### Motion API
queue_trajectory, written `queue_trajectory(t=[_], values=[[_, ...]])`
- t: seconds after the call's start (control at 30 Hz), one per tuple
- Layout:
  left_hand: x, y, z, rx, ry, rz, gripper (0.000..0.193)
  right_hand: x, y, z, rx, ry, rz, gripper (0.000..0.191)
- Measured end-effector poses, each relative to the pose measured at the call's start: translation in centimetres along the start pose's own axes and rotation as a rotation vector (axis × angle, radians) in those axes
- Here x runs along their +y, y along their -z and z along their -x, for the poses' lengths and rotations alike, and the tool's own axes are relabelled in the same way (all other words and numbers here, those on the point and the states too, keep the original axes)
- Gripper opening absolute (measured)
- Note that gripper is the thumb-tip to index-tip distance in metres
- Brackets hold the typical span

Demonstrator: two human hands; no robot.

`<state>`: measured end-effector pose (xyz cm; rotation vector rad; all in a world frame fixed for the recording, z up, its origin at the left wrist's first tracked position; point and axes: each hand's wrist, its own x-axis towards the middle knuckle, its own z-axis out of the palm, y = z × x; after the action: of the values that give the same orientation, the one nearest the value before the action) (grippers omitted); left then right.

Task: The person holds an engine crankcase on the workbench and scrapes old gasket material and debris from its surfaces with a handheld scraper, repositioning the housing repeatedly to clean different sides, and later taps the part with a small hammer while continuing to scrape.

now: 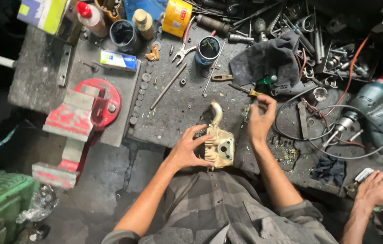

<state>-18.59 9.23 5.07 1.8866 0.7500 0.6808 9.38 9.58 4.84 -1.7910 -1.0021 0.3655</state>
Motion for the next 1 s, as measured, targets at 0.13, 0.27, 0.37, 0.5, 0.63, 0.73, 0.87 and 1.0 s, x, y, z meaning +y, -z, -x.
queue_trajectory(t=[0.13,0.27,0.37,0.5,0.63,0.73,0.87,1.0], values=[[-0.5,0.0,-1.8,-0.054,-0.108,0.005,0.091,0.0,0.9,3.5,-0.053,-0.119,-0.034,0.027],[-0.4,-1.2,-3.1,-0.084,-0.125,0.036,0.091,1.2,2.8,6.0,-0.166,-0.261,-0.164,0.029],[-0.8,-2.4,-3.8,-0.066,-0.176,0.023,0.090,1.9,3.8,7.1,-0.227,-0.342,-0.260,0.029],[-0.2,-3.8,-3.6,0.003,-0.167,0.069,0.087,2.1,5.9,7.6,-0.324,-0.342,-0.352,0.032],[1.0,-6.2,-2.3,0.122,-0.137,0.033,0.091,3.2,9.7,7.3,-0.359,-0.309,-0.405,0.035],[2.2,-8.2,-1.6,0.228,-0.104,-0.123,0.093,4.5,11.8,7.0,-0.288,-0.355,-0.485,0.034],[3.0,-10.5,-1.2,0.326,-0.037,-0.141,0.084,6.3,13.5,7.3,-0.261,-0.324,-0.551,0.032],[3.3,-11.1,-0.3,0.389,0.065,-0.127,0.079,7.4,14.5,7.7,-0.386,-0.321,-0.603,0.028]])
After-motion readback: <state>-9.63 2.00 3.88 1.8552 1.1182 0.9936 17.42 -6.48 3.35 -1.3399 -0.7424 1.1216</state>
